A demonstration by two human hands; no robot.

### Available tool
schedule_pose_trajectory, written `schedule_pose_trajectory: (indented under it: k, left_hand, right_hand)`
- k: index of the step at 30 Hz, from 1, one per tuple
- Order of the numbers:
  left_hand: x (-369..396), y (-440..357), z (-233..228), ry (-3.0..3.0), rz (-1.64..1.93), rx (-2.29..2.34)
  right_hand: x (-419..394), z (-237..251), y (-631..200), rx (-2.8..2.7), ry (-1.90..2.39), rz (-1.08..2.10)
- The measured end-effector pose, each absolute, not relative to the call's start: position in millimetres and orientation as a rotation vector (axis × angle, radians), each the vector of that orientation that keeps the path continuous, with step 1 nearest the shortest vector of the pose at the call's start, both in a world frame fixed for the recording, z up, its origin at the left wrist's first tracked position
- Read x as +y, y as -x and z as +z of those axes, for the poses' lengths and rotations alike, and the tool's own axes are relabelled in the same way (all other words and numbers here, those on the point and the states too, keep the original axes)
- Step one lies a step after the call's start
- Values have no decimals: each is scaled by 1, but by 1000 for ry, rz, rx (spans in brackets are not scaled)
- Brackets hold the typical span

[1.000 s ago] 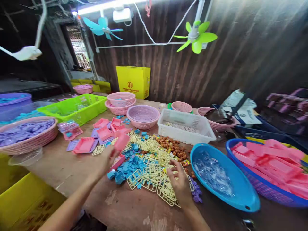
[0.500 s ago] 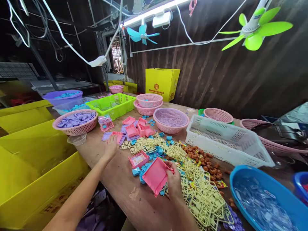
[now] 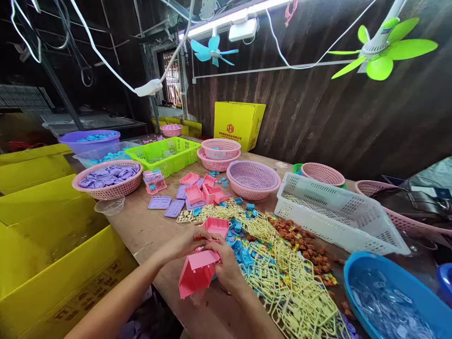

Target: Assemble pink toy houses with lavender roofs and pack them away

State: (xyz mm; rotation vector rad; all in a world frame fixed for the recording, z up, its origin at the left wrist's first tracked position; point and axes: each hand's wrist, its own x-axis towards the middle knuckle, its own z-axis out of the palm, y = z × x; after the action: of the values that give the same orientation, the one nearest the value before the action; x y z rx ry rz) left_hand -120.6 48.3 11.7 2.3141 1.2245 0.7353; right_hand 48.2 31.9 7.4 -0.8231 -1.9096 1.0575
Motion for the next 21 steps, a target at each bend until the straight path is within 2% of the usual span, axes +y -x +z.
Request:
schedule_pose_trajectory:
  k: [5, 12, 16, 21]
  left_hand:
    - [111, 146, 3, -2025, 967, 1796]
    - [165, 177, -30, -1819, 875, 2253]
    - [144, 175, -25, -1877, 890, 2346]
    - [55, 183, -23, -1917, 884, 2514]
  right_hand:
    - [27, 4, -89, -1799, 976, 860]
    - [8, -10, -135, -1824, 1113, 884]
    - [0, -11, -126, -1954, 956, 940]
    - [5, -17, -65, -2242, 541, 1067]
